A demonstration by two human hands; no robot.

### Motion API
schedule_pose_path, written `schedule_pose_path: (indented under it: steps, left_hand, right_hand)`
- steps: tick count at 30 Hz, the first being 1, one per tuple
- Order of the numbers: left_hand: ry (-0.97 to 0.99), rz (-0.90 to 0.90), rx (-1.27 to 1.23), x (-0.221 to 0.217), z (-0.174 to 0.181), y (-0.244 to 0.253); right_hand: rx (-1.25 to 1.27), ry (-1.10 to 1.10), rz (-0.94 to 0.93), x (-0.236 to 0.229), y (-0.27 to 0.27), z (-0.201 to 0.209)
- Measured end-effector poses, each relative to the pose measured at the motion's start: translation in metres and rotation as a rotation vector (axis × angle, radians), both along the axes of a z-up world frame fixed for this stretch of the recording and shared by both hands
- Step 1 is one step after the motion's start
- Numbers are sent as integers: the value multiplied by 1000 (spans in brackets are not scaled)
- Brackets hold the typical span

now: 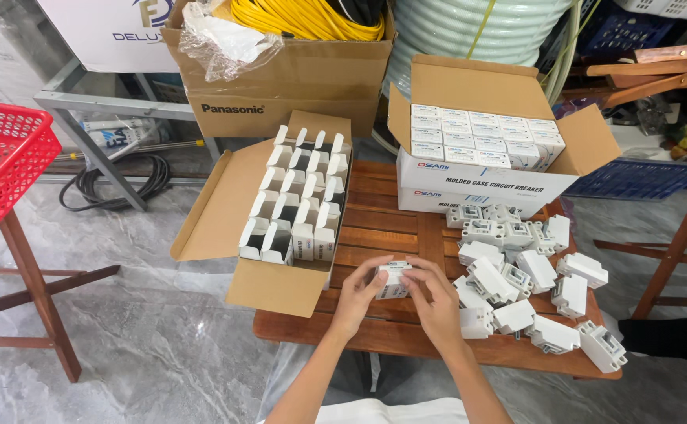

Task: The person sits on the floor and packs white molded case circuit breakers into small cardboard boxes. They pick up each breaker, rotate it to inspect the sides, and place it into a box. The person repeats this process for several breakers, organizing them into the packaging.

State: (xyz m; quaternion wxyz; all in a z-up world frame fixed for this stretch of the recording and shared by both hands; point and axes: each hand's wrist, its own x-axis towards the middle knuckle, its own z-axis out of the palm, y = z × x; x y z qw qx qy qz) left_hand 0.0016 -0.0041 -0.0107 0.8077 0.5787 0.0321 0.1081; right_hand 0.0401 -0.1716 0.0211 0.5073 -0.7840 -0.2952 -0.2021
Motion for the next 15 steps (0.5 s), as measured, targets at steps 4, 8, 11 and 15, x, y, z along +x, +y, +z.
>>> schedule_pose_path:
  steps: [4, 8, 11, 15]
  left_hand:
    - [3, -22, 12, -1, 3, 2]
    - [-2, -17, 20, 1, 2, 1]
    - [-5, -12, 12, 0, 4, 1]
    - [-14, -24, 27, 0, 4, 0]
  right_hand:
    - [-36, -97, -32, 8, -2, -5]
    - [-81, -177, -11, 11, -4, -4]
    - [-124, -218, -1, 11, -7, -6]
    - [-138, -215, 19, 10, -8, -10]
